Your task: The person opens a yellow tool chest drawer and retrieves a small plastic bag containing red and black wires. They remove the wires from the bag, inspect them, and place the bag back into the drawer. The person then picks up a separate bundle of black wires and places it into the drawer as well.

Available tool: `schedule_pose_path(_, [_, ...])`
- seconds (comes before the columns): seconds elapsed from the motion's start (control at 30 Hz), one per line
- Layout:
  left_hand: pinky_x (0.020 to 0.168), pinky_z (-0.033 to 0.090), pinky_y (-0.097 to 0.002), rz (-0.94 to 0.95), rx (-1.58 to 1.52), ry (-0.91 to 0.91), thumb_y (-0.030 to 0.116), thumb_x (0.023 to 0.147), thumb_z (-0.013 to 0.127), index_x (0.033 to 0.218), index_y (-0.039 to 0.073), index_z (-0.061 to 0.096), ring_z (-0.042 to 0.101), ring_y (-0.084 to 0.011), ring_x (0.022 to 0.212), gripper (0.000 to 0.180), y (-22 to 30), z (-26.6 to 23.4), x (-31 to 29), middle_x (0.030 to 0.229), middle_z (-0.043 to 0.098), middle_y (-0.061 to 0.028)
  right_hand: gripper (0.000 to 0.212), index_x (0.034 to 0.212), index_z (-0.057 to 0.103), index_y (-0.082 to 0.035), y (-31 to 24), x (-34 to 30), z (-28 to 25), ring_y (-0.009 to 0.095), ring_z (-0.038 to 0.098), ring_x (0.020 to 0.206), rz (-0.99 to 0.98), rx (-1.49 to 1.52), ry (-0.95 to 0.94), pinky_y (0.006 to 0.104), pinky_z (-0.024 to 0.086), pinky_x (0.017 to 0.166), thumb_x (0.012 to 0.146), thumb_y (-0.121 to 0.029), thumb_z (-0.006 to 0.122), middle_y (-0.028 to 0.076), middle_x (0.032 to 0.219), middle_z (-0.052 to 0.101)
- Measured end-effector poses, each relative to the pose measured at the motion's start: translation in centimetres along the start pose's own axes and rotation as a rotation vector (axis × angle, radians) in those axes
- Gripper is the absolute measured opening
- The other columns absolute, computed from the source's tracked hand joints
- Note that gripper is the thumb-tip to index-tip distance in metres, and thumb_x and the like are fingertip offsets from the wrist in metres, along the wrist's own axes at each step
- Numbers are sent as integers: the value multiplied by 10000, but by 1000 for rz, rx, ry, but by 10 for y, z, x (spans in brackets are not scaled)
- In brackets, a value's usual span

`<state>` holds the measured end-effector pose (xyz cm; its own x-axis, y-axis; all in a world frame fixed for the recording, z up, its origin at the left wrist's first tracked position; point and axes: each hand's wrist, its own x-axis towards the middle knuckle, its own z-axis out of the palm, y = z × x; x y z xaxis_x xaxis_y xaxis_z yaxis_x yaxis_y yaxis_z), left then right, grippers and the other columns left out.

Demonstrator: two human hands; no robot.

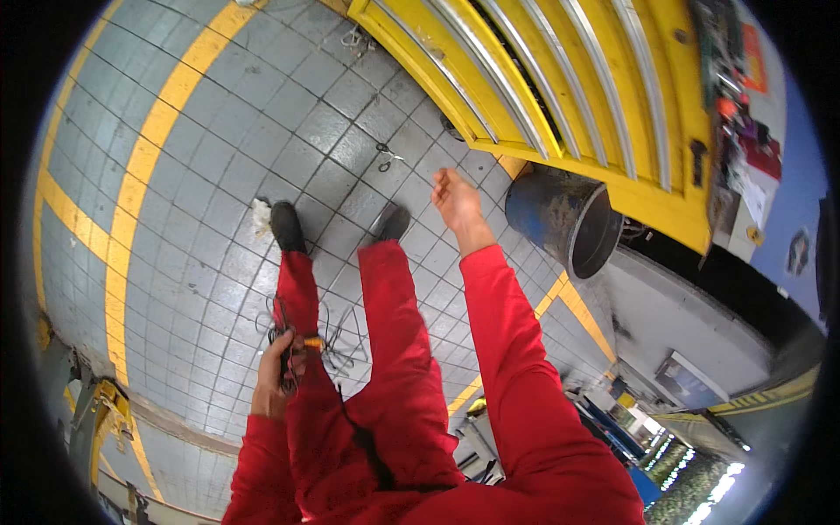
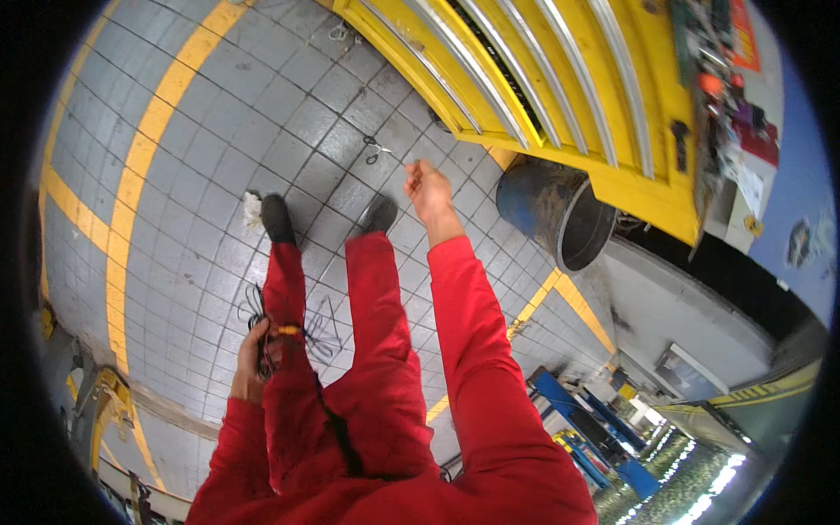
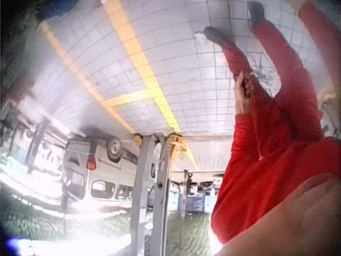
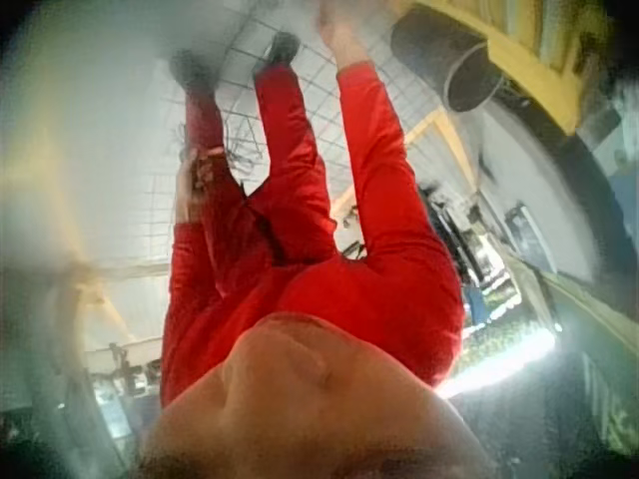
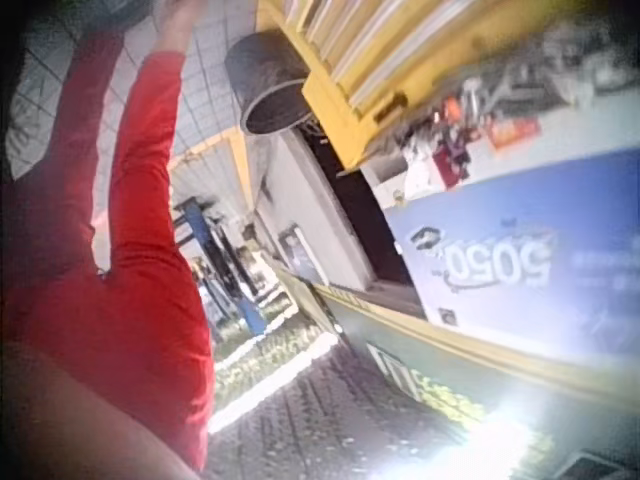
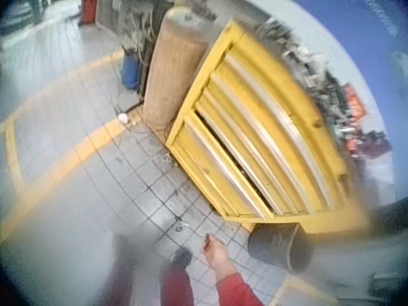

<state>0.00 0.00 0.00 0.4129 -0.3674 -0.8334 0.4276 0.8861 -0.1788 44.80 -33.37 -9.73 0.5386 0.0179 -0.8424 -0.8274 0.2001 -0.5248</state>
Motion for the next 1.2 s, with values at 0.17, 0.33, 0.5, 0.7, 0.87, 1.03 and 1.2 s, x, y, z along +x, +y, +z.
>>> schedule_pose_path(0.17, [444,388,-234,52,-303,251,314,1065,659,1212,149,626,489,-79,535,224,-39,22,36,934,604,14,202,1147,653,-101,-34,144,-11,127,644,816,-80,111,45,277,546,724,1130,-268,541,32,1054,728])
schedule_pose_path(0.33, [456,375,-244,26,-491,147,283,1074,642,1266,160,575,466,-70,562,237,-63,42,80,920,548,19,306,1209,613,-16,-90,246,-19,184,686,873,-79,389,71,289,601,773,1160,-270,448,102,1079,711])
schedule_pose_path(0.5, [466,353,-232,4,-574,32,260,1080,629,1275,157,548,457,-65,553,235,-70,49,105,913,532,14,260,1133,611,-27,-118,300,-24,185,695,866,-87,592,105,320,609,753,1151,-231,451,84,1034,682])
schedule_pose_path(0.7, [459,309,-223,6,-489,110,308,1109,578,1280,167,572,439,-60,568,222,-70,45,107,923,521,33,227,1138,582,-31,-96,320,-24,139,599,731,-172,675,28,310,552,696,1153,-229,473,75,1004,648])
schedule_pose_path(0.87, [482,367,-232,11,-482,129,259,1072,637,1247,170,573,464,-63,596,205,-58,54,108,919,534,18,173,1205,568,-73,-86,311,-19,109,463,621,-234,629,38,277,507,650,1150,-218,491,78,1018,646])
schedule_pose_path(1.03, [487,364,-243,-2,-450,155,253,1070,638,1295,170,580,473,-78,600,247,-50,62,111,933,550,14,139,1219,595,-76,-48,276,-10,99,468,631,-148,650,113,266,513,661,1125,-166,547,86,1044,634])
schedule_pose_path(1.2, [488,344,-230,2,-452,201,289,1095,588,1271,155,584,471,-61,616,221,-46,69,110,935,543,30,131,1211,628,-71,32,217,1,93,472,634,-21,697,90,257,512,683,1104,-141,598,71,1064,631])
